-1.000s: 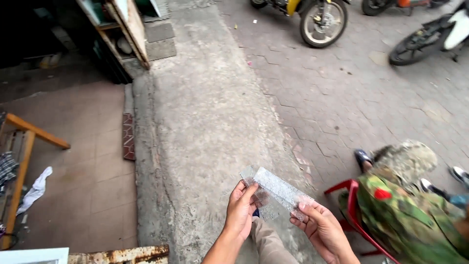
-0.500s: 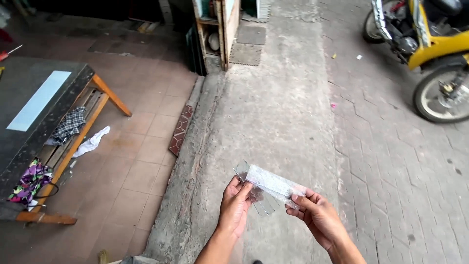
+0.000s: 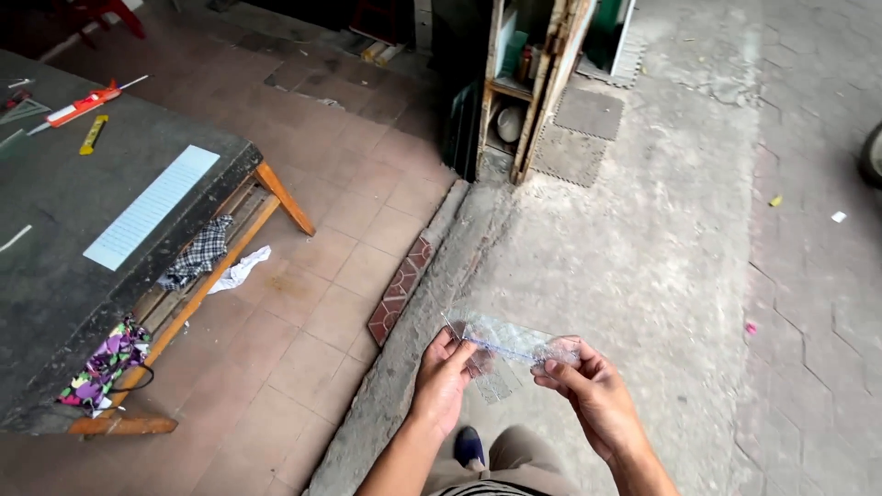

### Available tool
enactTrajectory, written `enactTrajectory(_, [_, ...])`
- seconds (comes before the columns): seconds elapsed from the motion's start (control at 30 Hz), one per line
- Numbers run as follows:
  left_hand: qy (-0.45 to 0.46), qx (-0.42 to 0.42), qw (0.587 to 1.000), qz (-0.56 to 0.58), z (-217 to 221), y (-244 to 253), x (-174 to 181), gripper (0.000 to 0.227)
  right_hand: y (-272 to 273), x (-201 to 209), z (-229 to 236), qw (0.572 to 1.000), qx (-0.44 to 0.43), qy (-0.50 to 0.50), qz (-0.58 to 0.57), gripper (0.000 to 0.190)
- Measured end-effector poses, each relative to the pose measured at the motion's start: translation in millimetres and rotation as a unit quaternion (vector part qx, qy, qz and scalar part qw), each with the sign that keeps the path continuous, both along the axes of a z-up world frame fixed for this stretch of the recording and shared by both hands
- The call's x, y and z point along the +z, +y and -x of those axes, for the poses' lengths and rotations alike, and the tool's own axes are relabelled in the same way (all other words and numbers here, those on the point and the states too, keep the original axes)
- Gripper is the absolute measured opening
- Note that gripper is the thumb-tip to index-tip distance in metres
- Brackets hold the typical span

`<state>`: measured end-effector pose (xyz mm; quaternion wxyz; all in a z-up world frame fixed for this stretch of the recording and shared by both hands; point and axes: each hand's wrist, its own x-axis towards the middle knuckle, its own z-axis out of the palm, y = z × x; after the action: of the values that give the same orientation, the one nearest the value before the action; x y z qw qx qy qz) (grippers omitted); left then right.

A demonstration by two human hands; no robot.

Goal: Inspecting small glass pieces at a workbench and moving between work areas to handle glass boxes.

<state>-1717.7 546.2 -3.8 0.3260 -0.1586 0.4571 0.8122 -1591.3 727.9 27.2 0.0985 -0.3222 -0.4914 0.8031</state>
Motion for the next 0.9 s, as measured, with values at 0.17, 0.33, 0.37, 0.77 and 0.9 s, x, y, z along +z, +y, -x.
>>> enactTrajectory(0.17, [0.008, 0.042, 0.999, -0.021, 156, 43, -18, 0.065, 53, -15, 170, 0.999, 0.023, 0.033, 0.019, 0.015])
enactTrajectory(0.33, [-0.002, 0.090, 0.996, -0.011, 303, 86, -12, 0.048, 97, -24, 345, 0.995, 0.074, 0.054, 0.049, 0.018])
enactTrajectory(0.37, [0.016, 0.087, 0.996, -0.007, 331, 92, -13, 0.040, 105, -27, 378, 0.993, 0.081, 0.068, 0.050, 0.017])
enactTrajectory(0.77, [-0.040, 0.220, 0.975, -0.002, 671, 109, -71, 0.025, 144, -58, 775, 0.978, 0.153, 0.086, 0.114, 0.022])
enactTrajectory(0.9, [-0.058, 0.254, 0.966, -0.002, 795, 84, -120, 0.028, 118, -107, 901, 0.978, 0.144, 0.088, 0.123, 0.010])
